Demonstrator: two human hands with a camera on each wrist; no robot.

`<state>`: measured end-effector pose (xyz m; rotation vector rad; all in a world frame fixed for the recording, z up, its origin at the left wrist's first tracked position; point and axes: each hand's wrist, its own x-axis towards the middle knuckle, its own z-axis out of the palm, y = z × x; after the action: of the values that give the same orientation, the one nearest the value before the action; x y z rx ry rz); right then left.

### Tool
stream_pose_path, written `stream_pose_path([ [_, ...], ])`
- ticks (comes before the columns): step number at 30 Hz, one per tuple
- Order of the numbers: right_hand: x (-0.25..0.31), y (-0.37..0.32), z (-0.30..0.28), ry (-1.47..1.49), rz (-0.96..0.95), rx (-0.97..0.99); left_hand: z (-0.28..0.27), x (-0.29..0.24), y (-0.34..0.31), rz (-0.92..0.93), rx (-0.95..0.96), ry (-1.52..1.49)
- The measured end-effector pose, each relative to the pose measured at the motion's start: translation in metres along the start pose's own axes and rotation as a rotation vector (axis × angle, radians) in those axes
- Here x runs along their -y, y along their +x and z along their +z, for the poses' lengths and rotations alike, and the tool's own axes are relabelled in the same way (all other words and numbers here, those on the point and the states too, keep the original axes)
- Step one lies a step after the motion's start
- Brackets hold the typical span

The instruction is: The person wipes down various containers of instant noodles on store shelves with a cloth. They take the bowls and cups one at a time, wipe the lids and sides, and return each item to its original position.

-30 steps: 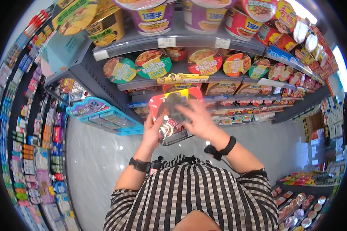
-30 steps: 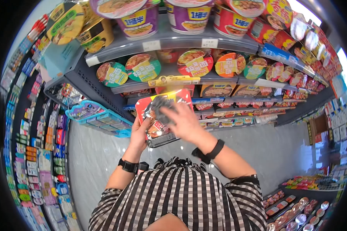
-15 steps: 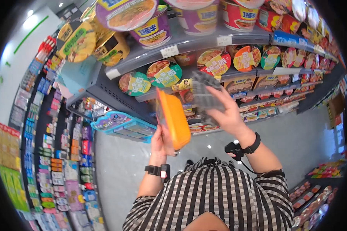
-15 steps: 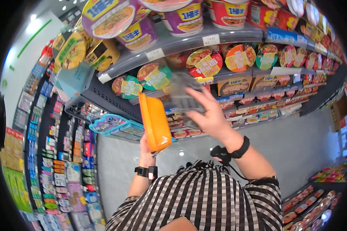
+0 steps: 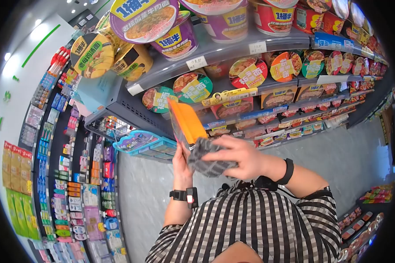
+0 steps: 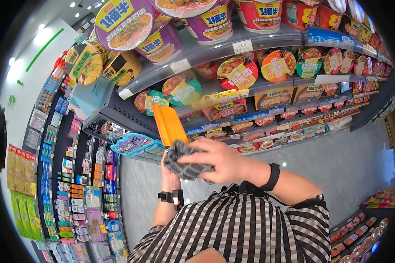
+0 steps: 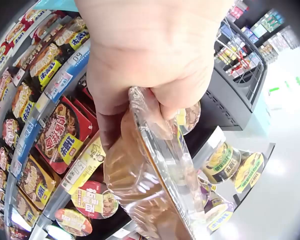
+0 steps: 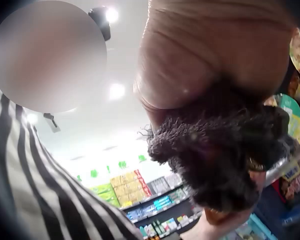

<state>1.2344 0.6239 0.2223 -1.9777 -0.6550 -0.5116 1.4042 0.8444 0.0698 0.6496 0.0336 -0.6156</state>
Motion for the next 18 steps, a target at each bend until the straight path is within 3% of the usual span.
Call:
stream_pose_path([
  [2, 0.002, 0.001, -0.020, 0.181, 0.100, -0.107, -0.004, 0.001, 0.002, 0.044, 0.001, -0.043],
  [3, -0.009, -0.004, -0.030, 0.108, 0.097, -0.161, 0.011, -0.001, -0.003, 0.049, 0.003, -0.050],
  [5, -0.040, -0.016, -0.021, 0.936, 0.457, -0.389, 0.054, -0.005, -0.020, 0.043, 0.038, -0.026],
  [6, -0.055, -0.018, -0.011, 0.934, 0.460, -0.384, 0.048, -0.004, -0.017, 0.025, 0.044, 0.025],
  [8, -0.075, -0.020, 0.002, 1.249, 0.639, -0.532, 0.069, 0.001, -0.017, 0.076, 0.063, 0.143],
  [9, -0.072, -0.023, 0.002, 1.200, 0.758, -0.449, 0.082, 0.005, -0.017, 0.128, 0.077, 0.262],
  [11, -0.095, -0.035, 0.020, 1.365, 0.819, -0.470, 0.093, 0.011, -0.016, 0.114, 0.032, 0.297],
  [13, -0.089, -0.036, 0.012, 1.378, 0.810, -0.492, 0.095, 0.013, -0.013, 0.086, 0.013, 0.536],
  [15, -0.092, -0.040, 0.008, 1.235, 0.748, -0.561, 0.092, 0.019, -0.008, 0.076, 0.020, 0.612],
  [17, -0.085, -0.040, 0.008, 1.186, 0.743, -0.575, 0.087, 0.030, -0.001, -0.008, -0.060, 0.447],
  [18, -0.081, -0.040, 0.010, 0.833, 0.636, -0.528, 0.064, 0.038, 0.010, 0.014, -0.087, 0.462],
])
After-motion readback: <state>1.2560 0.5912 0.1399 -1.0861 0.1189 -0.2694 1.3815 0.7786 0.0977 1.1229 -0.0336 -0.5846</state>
